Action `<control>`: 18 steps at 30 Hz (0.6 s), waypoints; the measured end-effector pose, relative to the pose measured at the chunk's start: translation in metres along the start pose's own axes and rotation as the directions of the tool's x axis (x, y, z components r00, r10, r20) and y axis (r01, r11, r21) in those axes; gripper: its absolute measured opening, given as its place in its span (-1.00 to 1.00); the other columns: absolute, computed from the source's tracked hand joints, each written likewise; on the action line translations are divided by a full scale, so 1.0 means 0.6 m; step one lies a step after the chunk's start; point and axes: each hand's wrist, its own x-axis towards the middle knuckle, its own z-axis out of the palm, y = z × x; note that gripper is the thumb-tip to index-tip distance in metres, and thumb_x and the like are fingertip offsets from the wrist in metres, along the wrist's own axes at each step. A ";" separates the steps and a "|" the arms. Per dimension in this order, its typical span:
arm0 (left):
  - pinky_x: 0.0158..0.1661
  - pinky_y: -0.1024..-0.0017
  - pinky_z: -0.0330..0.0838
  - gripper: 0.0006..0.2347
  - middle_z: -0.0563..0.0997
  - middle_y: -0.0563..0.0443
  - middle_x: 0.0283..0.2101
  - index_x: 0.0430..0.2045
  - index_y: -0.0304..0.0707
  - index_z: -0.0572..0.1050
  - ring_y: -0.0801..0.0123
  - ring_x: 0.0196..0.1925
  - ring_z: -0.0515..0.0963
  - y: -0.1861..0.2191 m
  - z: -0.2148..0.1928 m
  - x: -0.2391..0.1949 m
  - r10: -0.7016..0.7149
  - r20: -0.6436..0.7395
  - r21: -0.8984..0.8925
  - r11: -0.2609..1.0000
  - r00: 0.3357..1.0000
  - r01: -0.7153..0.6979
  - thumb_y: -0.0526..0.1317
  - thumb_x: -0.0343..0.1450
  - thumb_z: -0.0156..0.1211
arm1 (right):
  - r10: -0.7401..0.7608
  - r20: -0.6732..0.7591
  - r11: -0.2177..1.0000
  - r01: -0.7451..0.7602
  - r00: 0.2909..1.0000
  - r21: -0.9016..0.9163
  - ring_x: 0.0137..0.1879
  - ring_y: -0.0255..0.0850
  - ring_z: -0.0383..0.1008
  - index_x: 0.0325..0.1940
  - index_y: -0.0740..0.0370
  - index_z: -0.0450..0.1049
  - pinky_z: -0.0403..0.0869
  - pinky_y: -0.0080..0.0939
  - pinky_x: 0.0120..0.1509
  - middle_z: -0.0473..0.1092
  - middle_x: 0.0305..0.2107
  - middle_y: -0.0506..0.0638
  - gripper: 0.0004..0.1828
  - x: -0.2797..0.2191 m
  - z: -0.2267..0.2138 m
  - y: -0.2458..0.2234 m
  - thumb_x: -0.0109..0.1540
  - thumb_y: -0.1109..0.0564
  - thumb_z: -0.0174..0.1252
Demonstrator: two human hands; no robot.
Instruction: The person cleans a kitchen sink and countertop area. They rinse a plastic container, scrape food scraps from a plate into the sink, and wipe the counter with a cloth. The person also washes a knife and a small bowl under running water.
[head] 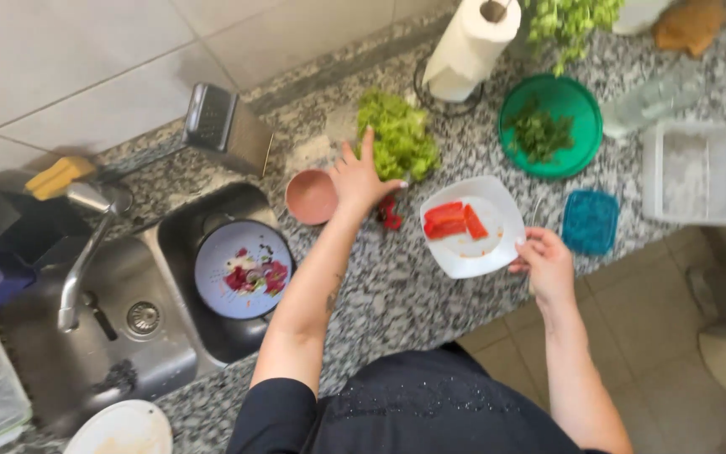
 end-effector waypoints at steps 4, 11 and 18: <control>-0.16 0.09 0.49 -0.38 0.08 -0.49 0.17 0.21 -0.30 0.09 -0.32 0.08 0.37 0.064 0.057 0.071 -0.115 -0.076 -0.305 0.949 0.990 0.087 -0.29 0.27 0.29 | 0.039 0.042 0.999 -0.038 0.998 -0.021 -0.47 -0.14 0.47 0.00 0.33 0.31 0.54 -0.24 -0.45 0.40 -0.42 0.12 -0.76 0.041 -0.006 -0.062 0.25 0.30 0.04; -0.22 0.05 0.57 -0.45 0.14 -0.49 0.07 0.08 -0.43 0.17 -0.44 0.05 0.35 0.101 0.114 0.234 -0.121 -0.214 -0.429 0.903 0.969 0.018 -0.41 0.22 0.28 | 0.073 0.075 0.997 -0.072 0.995 -0.015 -0.44 -0.14 0.47 0.02 0.32 0.31 0.54 -0.22 -0.43 0.40 -0.39 0.14 -0.75 0.082 -0.012 -0.077 0.24 0.31 0.05; 0.14 -0.16 0.05 -0.11 0.05 -0.21 0.32 0.24 0.08 -0.05 -0.04 0.31 0.12 0.061 -0.073 0.200 -0.036 0.131 -0.328 0.942 0.991 0.078 0.07 0.12 0.51 | 0.207 0.177 0.976 -0.190 0.962 -0.109 -0.45 -0.18 0.44 -0.01 0.32 0.35 0.50 -0.31 -0.37 0.45 -0.36 0.12 -0.72 0.091 0.112 -0.133 0.18 0.30 0.07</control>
